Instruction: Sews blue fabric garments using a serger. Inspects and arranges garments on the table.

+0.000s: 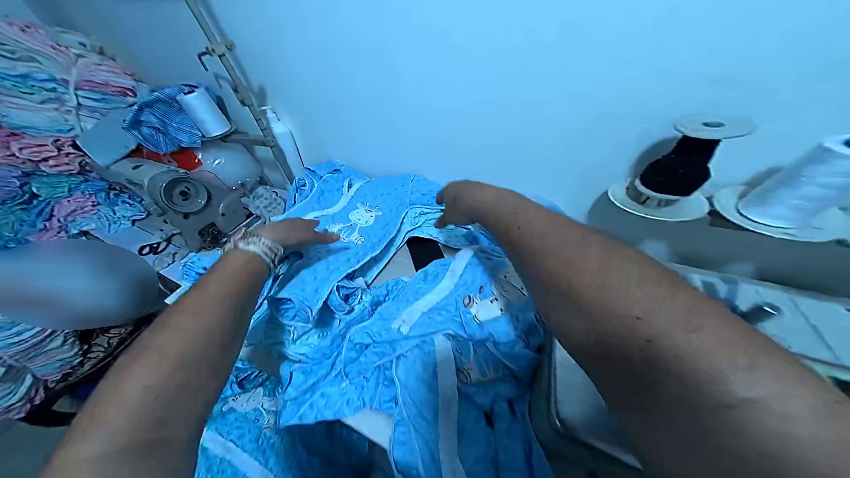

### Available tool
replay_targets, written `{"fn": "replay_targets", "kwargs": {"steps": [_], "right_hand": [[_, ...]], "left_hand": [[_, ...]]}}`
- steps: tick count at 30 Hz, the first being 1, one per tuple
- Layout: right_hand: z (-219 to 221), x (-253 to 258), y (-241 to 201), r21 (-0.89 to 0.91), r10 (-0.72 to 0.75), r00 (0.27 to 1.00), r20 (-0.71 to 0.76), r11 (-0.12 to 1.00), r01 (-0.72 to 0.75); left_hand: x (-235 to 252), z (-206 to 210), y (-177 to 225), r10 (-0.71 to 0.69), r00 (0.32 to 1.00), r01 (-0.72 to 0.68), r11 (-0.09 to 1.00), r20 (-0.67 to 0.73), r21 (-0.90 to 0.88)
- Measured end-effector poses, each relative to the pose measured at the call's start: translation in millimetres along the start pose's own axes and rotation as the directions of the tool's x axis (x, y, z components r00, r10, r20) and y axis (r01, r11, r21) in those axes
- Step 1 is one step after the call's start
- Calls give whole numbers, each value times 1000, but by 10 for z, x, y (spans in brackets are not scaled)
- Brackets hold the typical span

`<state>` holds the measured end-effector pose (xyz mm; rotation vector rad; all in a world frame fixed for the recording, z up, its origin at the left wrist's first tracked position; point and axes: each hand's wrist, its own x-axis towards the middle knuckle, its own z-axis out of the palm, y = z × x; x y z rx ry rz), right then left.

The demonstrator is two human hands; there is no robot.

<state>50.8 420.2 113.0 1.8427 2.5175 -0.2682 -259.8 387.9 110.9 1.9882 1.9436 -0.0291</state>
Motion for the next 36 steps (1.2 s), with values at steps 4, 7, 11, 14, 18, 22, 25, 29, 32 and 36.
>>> {"fn": "replay_targets", "kwargs": {"steps": [4, 7, 11, 14, 18, 22, 25, 29, 32, 36], "right_hand": [[-537, -750, -515, 10, -61, 997, -52, 998, 61], [-724, -1411, -750, -28, -136, 985, -109, 991, 133], [-618, -2595, -780, -94, -308, 929, -204, 951, 295], [-311, -3316, -654, -139, -321, 923, -212, 945, 296], [80, -3555, -411, -16, -176, 975, -137, 984, 176], [380, -3433, -379, 35, 17, 997, 76, 999, -20], [562, -3408, -477, 108, -94, 988, 124, 991, 81], [737, -3292, -411, 84, -112, 984, 142, 991, 101], [841, -3269, -270, 223, 22, 1000, 1, 975, -21], [942, -3059, -219, 494, 234, 882, -408, 869, -2]], "left_hand": [[-656, 1028, -33, 36, 989, -29, 998, -145, 49], [-801, 1621, -68, 106, 931, -12, 965, -349, 261], [-908, 1286, 167, 54, 974, -37, 996, -222, 80], [-1074, 859, 608, 198, 942, -223, 973, -271, -63], [-1058, 922, 1459, 616, 755, -641, 765, -225, -59], [-936, 1471, 2192, 841, 541, -836, 540, -19, 98], [-717, 1708, 2467, 803, 576, -813, 544, 155, 207], [-518, 1680, 2619, 743, 592, -804, 513, 312, 301], [-431, 1356, 2479, 843, 516, -855, 517, 149, 35], [-552, 733, 2199, 843, 528, -812, 465, -105, -352]]}}
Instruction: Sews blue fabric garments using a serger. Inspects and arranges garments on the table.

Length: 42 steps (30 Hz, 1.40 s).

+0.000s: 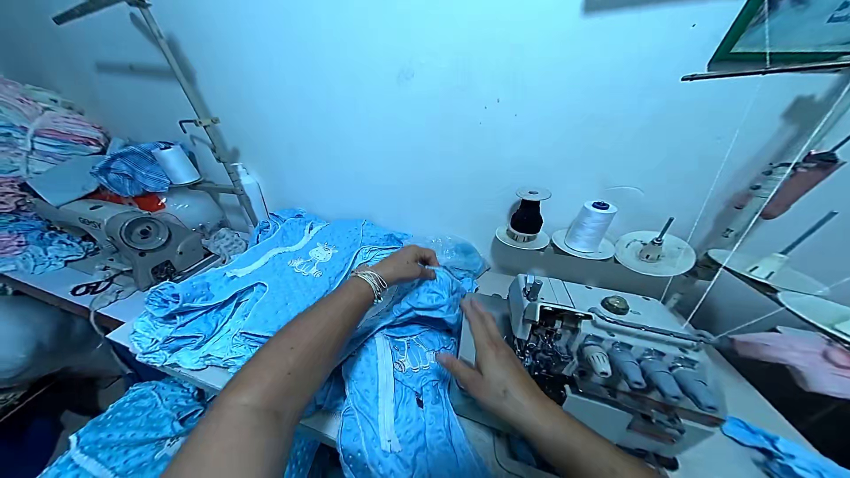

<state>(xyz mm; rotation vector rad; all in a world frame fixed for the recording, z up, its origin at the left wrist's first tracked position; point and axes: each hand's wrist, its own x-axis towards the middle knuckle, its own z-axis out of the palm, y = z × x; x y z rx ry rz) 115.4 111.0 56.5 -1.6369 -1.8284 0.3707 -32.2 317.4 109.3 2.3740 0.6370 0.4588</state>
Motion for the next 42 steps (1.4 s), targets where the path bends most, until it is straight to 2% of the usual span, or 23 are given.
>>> {"fn": "replay_targets", "kwargs": {"steps": [3, 5, 10, 12, 14, 16, 17, 18, 19, 21, 23, 26, 28, 30, 32, 34, 35, 36, 37, 38, 39, 41, 42], "right_hand": [[6, 373, -111, 176, 54, 976, -209, 984, -17], [-85, 542, -212, 271, 89, 966, -244, 962, -20], [-430, 584, -416, 253, -58, 970, -235, 960, 118], [-597, 531, -469, 381, -90, 976, -199, 910, 161], [-814, 420, -511, 504, -122, 969, -214, 836, 217], [-1056, 214, -547, 576, -171, 968, -184, 779, 247], [-1146, 86, -541, 581, -200, 967, -156, 773, 254], [-1205, -51, -511, 567, -232, 965, -120, 782, 258], [-1228, -187, -456, 548, -273, 959, -76, 792, 269], [-1187, -436, -320, 528, -363, 931, 31, 797, 293], [-1159, -651, -257, 528, -440, 892, 100, 784, 328], [-1076, -811, -214, 522, -487, 867, 102, 769, 370], [-985, -827, -233, 515, -498, 856, 138, 774, 367], [-929, -814, -341, 551, -533, 827, 177, 750, 366], [-852, -791, -442, 648, -582, 800, 145, 667, 368], [-766, -770, -524, 753, -578, 814, 64, 563, 341], [-714, -755, -545, 797, -553, 833, 26, 514, 317], [-655, -739, -539, 831, -517, 856, -4, 474, 290], [-588, -728, -507, 852, -474, 880, -32, 448, 272], [-509, -723, -445, 856, -435, 898, -62, 440, 272], [-415, -733, -357, 838, -395, 914, -94, 465, 287], [-197, -842, -126, 696, -289, 952, -101, 663, 275], [-103, -940, -4, 572, -221, 975, -36, 795, 201]], "left_hand": [[-151, -226, 291, 68, 998, -69, 985, -14, -158], [-211, -301, 436, 175, 985, -172, 968, 0, -181], [-279, -426, 779, 293, 953, -301, 933, -72, -195], [-285, -469, 931, 314, 949, -301, 906, -6, -298], [-317, -560, 1068, 298, 938, -207, 892, 178, -402], [-409, -589, 1167, 217, 903, -140, 965, 371, -223], [-473, -524, 1225, 120, 894, -134, 991, 432, 3], [-535, -404, 1269, -24, 888, -119, 952, 459, 281], [-581, -258, 1245, -157, 871, -128, 842, 466, 525], [-656, -98, 1078, -399, 788, -159, 605, 470, 780], [-700, -259, 902, -546, 727, -70, 543, 415, 837], [-756, -663, 742, -591, 747, 83, 536, 304, 840], [-820, -960, 843, -611, 765, 212, 538, 204, 816], [-877, -1344, 1110, -583, 808, 321, 562, 89, 762], [-910, -1719, 1417, -442, 896, 324, 565, -53, 759], [-817, -2117, 1477, -114, 988, 153, 588, -106, 794], [-660, -2348, 1338, 129, 987, 4, 570, -95, 821], [-419, -2537, 1161, 314, 946, -109, 531, -75, 840], [-159, -2581, 1053, 423, 903, -160, 492, -74, 856], [59, -2466, 1042, 447, 893, -182, 458, -48, 870], [181, -2170, 1158, 338, 939, -105, 458, -64, 883], [409, -1315, 1286, 41, 989, 96, 558, -142, 825], [572, -949, 1063, 8, 991, 102, 612, -135, 784]]}}
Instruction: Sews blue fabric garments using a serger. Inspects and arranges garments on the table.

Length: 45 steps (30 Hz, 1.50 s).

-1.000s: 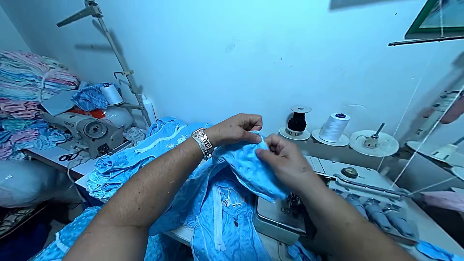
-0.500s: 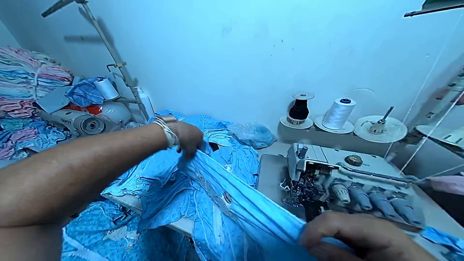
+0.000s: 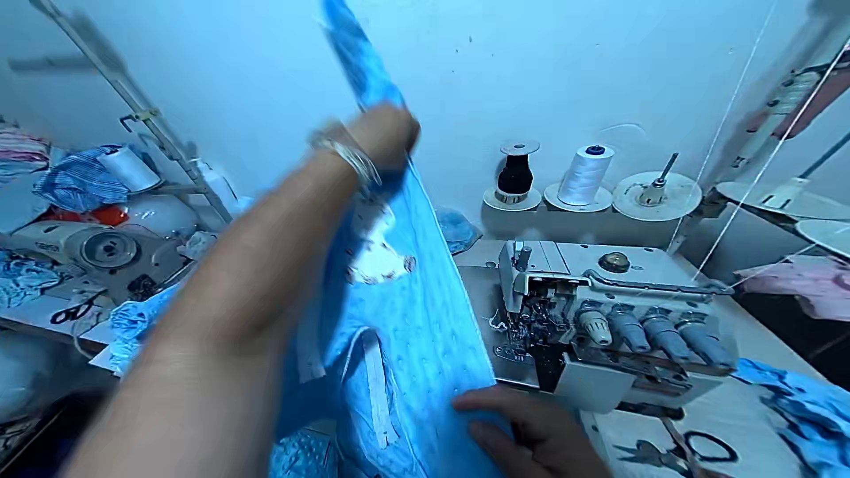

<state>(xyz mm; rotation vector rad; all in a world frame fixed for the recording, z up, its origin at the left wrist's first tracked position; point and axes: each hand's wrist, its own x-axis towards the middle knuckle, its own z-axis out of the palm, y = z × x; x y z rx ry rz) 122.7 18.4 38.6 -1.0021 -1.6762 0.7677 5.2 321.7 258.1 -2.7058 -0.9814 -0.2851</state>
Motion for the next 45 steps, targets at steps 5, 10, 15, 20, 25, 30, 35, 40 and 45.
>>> {"fn": "replay_targets", "kwargs": {"steps": [5, 10, 15, 20, 25, 30, 35, 40, 45], "right_hand": [[-172, -762, 345, -477, 437, 898, 56, 802, -360], [-905, -1608, 366, -593, 447, 812, -376, 557, -581], [-1949, -2149, -101, -433, 11, 458, -889, 305, -848], [-2388, -2273, -39, -209, 158, 264, -951, 298, -931], [-2372, -1941, 140, -352, 376, 417, -827, 232, -907], [-2504, -2128, 216, -81, 456, 174, -873, 218, -973], [-2567, -2555, 509, 96, 462, 86, -883, 356, -929], [-2428, -2616, 380, 49, 317, 115, -941, 467, -883], [-2400, -2468, 213, -77, 318, 205, -926, 372, -925]], "left_hand": [[16, 1997, 365, 88, 966, 12, 923, 243, -385], [-413, 2468, 442, 91, 929, 26, 950, 359, -310], [-874, 2177, 430, 155, 953, 19, 827, 259, -561], [-1729, 2056, 390, 85, 962, 43, 893, 260, -449], [-2479, 2235, 593, -157, 965, 241, 846, 210, -475], [-2903, 2188, 1017, -204, 973, 227, 789, 105, -571], [-2956, 1887, 892, -144, 988, 123, 563, 49, -817], [-2822, 1862, 1053, -206, 971, -32, 386, -120, -922], [-2803, 1625, 990, -36, 991, -88, 527, -126, -845]]}}
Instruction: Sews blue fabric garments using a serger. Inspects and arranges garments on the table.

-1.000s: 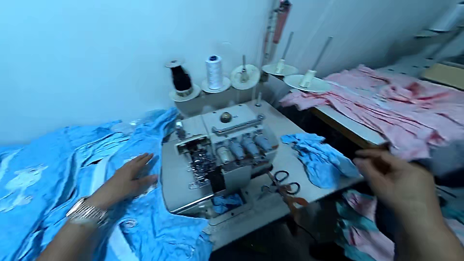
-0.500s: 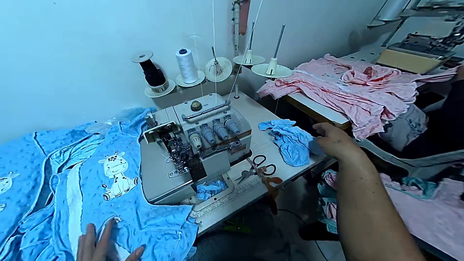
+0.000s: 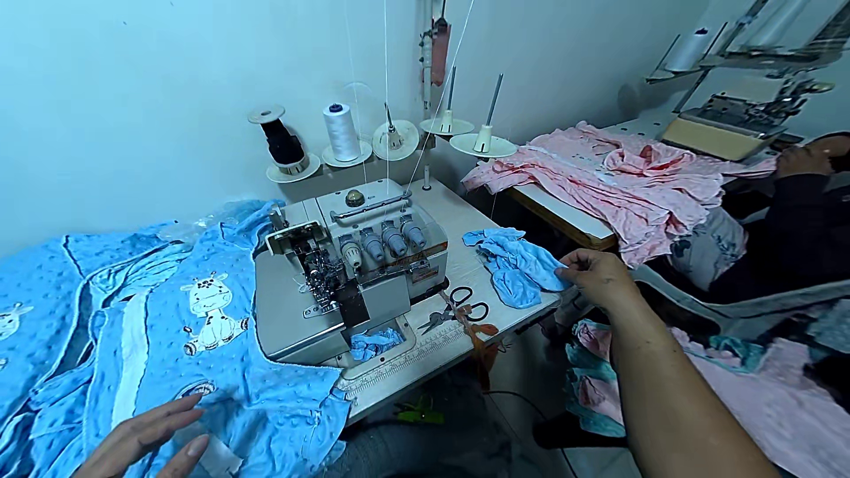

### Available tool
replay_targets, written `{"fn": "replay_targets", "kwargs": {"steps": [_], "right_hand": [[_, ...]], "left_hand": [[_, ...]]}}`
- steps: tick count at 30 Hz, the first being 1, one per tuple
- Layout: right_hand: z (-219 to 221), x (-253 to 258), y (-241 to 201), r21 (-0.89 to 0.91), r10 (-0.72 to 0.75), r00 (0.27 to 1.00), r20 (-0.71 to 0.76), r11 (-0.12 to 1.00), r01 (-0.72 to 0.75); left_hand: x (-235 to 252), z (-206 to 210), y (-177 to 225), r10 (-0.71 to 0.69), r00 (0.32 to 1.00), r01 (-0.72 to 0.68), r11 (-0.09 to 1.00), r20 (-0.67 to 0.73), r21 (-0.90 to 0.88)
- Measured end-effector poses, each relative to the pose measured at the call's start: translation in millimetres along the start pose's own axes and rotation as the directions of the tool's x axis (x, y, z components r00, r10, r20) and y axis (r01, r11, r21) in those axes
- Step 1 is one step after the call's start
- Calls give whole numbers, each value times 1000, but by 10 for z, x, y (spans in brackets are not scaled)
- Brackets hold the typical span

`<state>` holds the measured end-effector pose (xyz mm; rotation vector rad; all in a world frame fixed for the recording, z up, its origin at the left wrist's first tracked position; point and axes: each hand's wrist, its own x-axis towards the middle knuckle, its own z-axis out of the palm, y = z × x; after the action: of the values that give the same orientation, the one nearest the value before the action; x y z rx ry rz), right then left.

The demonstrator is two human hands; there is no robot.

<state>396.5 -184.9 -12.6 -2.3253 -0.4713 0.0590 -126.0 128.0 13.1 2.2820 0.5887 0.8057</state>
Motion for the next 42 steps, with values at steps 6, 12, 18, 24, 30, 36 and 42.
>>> {"fn": "replay_targets", "kwargs": {"steps": [6, 12, 18, 24, 30, 36, 42], "right_hand": [[1, -22, -64, 119, -155, 972, -174, 977, 177], [128, -652, -544, 531, -236, 902, -362, 743, 408], [659, -1445, -1178, 922, -434, 900, -42, 330, 202], [1097, -1900, -1485, 911, -569, 812, 132, 393, 127], [1267, -2078, -1398, 907, -676, 642, 361, 415, -73], [1417, -1860, -1430, 945, -918, 254, 305, 325, 37], [1403, -1820, -1484, 966, -971, 164, 174, 136, -219]], "left_hand": [[-2, -160, 182, 33, 996, -32, 999, 78, -13], [146, 117, 348, 106, 972, -86, 991, 211, -102], [639, 1171, 808, -60, 945, 242, 789, 321, -565], [817, 1162, 868, -89, 922, 384, 333, 377, -861], [644, 914, 772, 132, 990, -99, 893, 45, -440], [251, 1160, 919, 424, 905, -414, 898, -42, 150], [121, 1106, 656, 426, 903, -429, 897, -46, -107]]}}
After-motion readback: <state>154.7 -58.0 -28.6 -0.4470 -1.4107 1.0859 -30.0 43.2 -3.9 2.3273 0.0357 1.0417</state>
